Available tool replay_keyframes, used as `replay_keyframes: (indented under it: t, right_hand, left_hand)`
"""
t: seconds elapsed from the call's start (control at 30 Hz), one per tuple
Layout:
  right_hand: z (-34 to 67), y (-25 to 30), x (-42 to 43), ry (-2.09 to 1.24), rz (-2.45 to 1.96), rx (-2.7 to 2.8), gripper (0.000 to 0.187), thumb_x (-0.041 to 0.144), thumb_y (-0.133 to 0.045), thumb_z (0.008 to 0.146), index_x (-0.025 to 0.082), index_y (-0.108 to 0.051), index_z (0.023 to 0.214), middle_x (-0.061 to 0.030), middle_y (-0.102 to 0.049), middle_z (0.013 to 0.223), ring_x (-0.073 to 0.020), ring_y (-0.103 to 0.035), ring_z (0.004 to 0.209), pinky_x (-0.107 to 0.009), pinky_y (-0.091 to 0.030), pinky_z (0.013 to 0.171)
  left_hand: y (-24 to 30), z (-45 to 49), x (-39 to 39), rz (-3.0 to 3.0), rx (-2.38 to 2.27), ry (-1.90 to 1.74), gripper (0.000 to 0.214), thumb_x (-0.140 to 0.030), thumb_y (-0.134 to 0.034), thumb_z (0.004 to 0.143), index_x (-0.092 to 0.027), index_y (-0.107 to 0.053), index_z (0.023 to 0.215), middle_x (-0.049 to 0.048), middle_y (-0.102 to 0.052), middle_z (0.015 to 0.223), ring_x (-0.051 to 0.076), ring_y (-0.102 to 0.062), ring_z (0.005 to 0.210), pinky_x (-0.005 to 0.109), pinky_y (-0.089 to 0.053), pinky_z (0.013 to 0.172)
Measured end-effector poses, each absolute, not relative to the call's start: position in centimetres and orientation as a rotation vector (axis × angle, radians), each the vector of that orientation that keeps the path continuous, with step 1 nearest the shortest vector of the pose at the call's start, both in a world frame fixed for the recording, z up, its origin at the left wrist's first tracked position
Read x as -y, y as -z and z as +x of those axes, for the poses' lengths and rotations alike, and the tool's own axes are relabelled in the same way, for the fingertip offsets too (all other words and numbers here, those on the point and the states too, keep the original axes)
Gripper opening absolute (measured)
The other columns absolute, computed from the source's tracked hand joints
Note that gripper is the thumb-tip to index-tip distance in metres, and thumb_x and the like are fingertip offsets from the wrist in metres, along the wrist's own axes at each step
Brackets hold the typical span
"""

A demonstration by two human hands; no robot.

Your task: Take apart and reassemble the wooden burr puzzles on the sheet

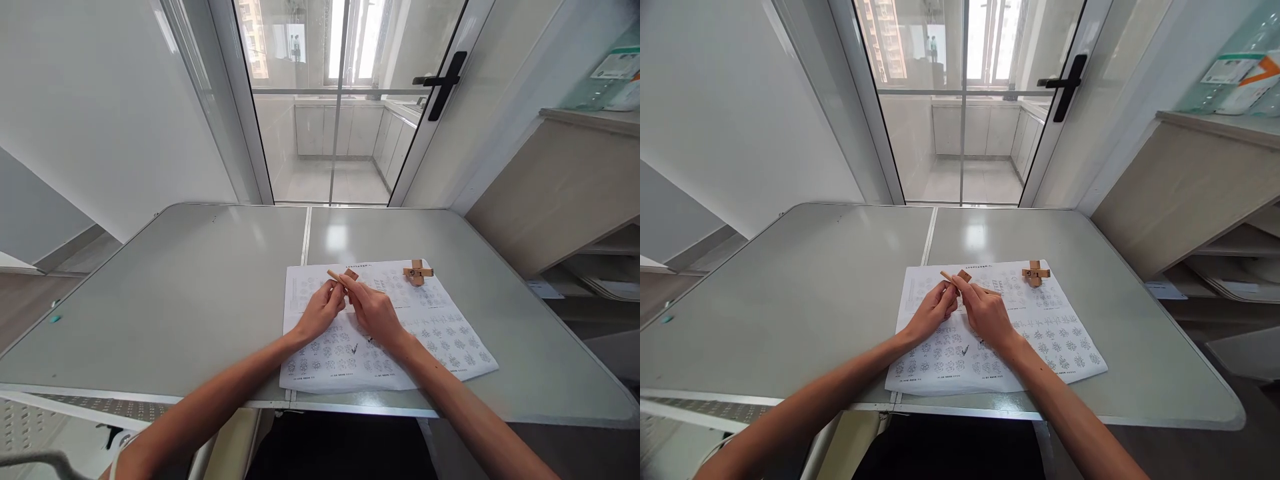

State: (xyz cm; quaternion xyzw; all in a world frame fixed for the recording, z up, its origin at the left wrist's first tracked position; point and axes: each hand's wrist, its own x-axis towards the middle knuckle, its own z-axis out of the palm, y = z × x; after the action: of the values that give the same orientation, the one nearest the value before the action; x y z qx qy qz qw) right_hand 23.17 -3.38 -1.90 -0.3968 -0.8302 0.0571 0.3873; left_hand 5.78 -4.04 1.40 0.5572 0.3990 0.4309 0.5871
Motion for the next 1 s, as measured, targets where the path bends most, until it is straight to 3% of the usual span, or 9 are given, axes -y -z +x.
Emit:
replay_keyframes:
  t: [0.13,0.3,0.37,0.5,0.57,0.67,0.8,1.0]
  right_hand:
    - [23.1,1.8,3.5,-0.199,-0.979,2.102,0.052,0.015,-0.038,0.108,0.027,-0.042,0.158,-0.0073,-0.077,0.108,-0.0209,-0.075,0.086,-0.033,-0.06,0.075]
    - [23.5,1.2,3.4,-0.215,-1.077,2.026,0.053,0.025,-0.046,0.107,0.025,-0.035,0.159,-0.0071,-0.074,0.105,-0.0197,-0.07,0.072,-0.033,-0.058,0.065]
    - [23.7,1.1,3.2,-0.22,-1.143,1.988,0.054,0.029,-0.05,0.105,0.024,-0.036,0.157,-0.0076,-0.071,0.105,-0.0214,-0.068,0.076,-0.035,-0.059,0.068]
    - [24.5,1.4,2.5,-0.141,-1.302,2.017,0.044,0.036,-0.057,0.101,0.02,-0.054,0.142,-0.014,-0.065,0.119,-0.0304,-0.063,0.104,-0.047,-0.056,0.09]
    - [24.8,1.8,2.2,-0.095,-1.365,2.046,0.034,0.039,-0.06,0.1,0.019,-0.062,0.128,-0.0149,-0.064,0.118,-0.0327,-0.06,0.107,-0.05,-0.053,0.094]
    - [25.1,2.3,2.0,-0.117,-1.394,2.074,0.023,0.041,-0.059,0.101,0.02,-0.066,0.107,-0.0131,-0.067,0.106,-0.0318,-0.059,0.1,-0.049,-0.051,0.09]
    - [25.0,2.2,2.0,-0.187,-1.353,2.055,0.027,0.047,-0.058,0.102,0.022,-0.062,0.092,-0.0106,-0.068,0.093,-0.0296,-0.059,0.09,-0.045,-0.05,0.082]
    - [24.6,0.3,2.8,-0.618,-1.307,1.849,0.036,0.056,-0.049,0.106,0.024,-0.062,0.096,-0.0044,-0.07,0.086,-0.0213,-0.061,0.071,-0.035,-0.046,0.068]
  left_hand:
    - [-1.1,5.6,4.1,1.304,-0.935,-1.003,0.05,-0.069,-0.053,0.098,-0.021,-0.045,0.084,-0.0079,-0.034,0.063,0.009,-0.028,0.054,0.024,-0.024,0.049]
    - [-1.2,5.3,3.6,1.238,-0.909,-1.033,0.046,-0.066,-0.053,0.099,-0.02,-0.05,0.093,-0.0081,-0.037,0.062,0.009,-0.03,0.052,0.022,-0.026,0.048]
    - [-1.3,5.1,3.3,1.176,-0.91,-1.072,0.046,-0.066,-0.054,0.098,-0.02,-0.051,0.094,-0.0082,-0.038,0.062,0.008,-0.029,0.05,0.021,-0.026,0.047]
    - [-1.4,4.3,2.4,1.068,-0.909,-1.126,0.043,-0.063,-0.056,0.098,-0.02,-0.052,0.097,-0.0071,-0.045,0.065,0.005,-0.031,0.045,0.02,-0.026,0.045]
    - [-1.4,3.9,2.2,1.031,-0.895,-1.134,0.041,-0.061,-0.057,0.098,-0.02,-0.053,0.098,-0.0062,-0.048,0.067,0.006,-0.036,0.044,0.02,-0.028,0.045]
    - [-1.5,3.7,2.1,0.999,-0.877,-1.132,0.041,-0.06,-0.06,0.096,-0.019,-0.054,0.097,-0.0052,-0.05,0.068,0.006,-0.04,0.045,0.02,-0.031,0.045]
    - [-1.7,3.8,2.1,1.004,-0.868,-1.13,0.042,-0.06,-0.063,0.095,-0.019,-0.055,0.095,-0.0051,-0.051,0.065,0.006,-0.039,0.045,0.02,-0.032,0.046]
    - [-1.7,3.8,2.2,1.01,-0.862,-1.125,0.042,-0.06,-0.062,0.095,-0.018,-0.055,0.096,-0.0049,-0.051,0.065,0.006,-0.039,0.045,0.02,-0.032,0.045]
